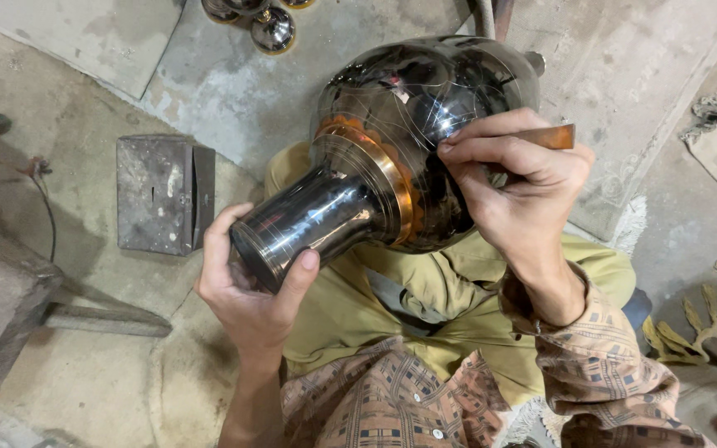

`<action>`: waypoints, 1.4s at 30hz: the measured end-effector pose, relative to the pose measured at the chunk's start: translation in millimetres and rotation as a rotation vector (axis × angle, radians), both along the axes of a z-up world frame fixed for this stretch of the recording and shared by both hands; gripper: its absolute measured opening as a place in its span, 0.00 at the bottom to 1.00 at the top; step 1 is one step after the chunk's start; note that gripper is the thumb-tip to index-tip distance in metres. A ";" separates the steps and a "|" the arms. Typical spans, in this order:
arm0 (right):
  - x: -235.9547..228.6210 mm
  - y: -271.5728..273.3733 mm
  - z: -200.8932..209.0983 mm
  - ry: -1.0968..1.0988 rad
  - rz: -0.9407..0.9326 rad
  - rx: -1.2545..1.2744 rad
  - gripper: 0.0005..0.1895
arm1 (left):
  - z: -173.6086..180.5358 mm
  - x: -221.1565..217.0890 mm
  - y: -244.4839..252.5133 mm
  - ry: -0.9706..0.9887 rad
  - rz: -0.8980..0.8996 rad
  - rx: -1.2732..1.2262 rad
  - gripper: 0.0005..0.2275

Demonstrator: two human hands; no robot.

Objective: The person sits on the floor and uses a small hand tool to engrave a design onto the surface of a large, dark metallic vase. They hold the vase steady with one hand while carefully carving lines with the other.

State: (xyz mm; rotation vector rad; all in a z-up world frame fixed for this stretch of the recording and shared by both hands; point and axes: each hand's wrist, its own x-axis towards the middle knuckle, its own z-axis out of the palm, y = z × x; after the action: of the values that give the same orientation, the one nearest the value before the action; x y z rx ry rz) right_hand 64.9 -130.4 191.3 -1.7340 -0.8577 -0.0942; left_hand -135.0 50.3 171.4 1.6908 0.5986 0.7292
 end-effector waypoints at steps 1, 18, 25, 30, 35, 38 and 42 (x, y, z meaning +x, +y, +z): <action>-0.1 -0.3 -0.7 0.001 0.006 0.005 0.12 | -0.4 0.1 0.2 0.005 0.002 0.020 0.31; -15.0 -16.1 7.2 0.208 -0.061 0.199 0.08 | 54.4 -9.5 -7.6 0.063 -0.056 -0.118 0.31; -47.1 -5.4 29.3 0.248 -0.189 0.121 0.08 | 83.3 -33.0 -1.9 0.034 -0.001 -0.018 0.30; -50.9 10.1 24.5 0.078 -0.104 0.127 0.08 | 61.4 -36.0 4.0 -0.084 0.039 -0.043 0.30; -46.7 12.4 18.0 0.054 -0.107 0.139 0.09 | 27.1 -39.3 13.1 -0.204 0.014 0.014 0.35; -43.6 10.1 10.7 0.075 -0.133 0.122 0.09 | 1.0 -32.7 9.8 -0.321 0.039 0.043 0.39; -40.2 6.4 2.2 0.113 -0.135 0.146 0.09 | -39.5 4.4 12.3 -0.515 0.131 0.253 0.45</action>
State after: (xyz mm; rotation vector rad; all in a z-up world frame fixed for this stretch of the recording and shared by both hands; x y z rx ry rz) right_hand 24.7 -124.0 193.5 -1.6426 -0.6353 -0.1437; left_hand -130.5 62.6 131.9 1.6072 0.2605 1.3263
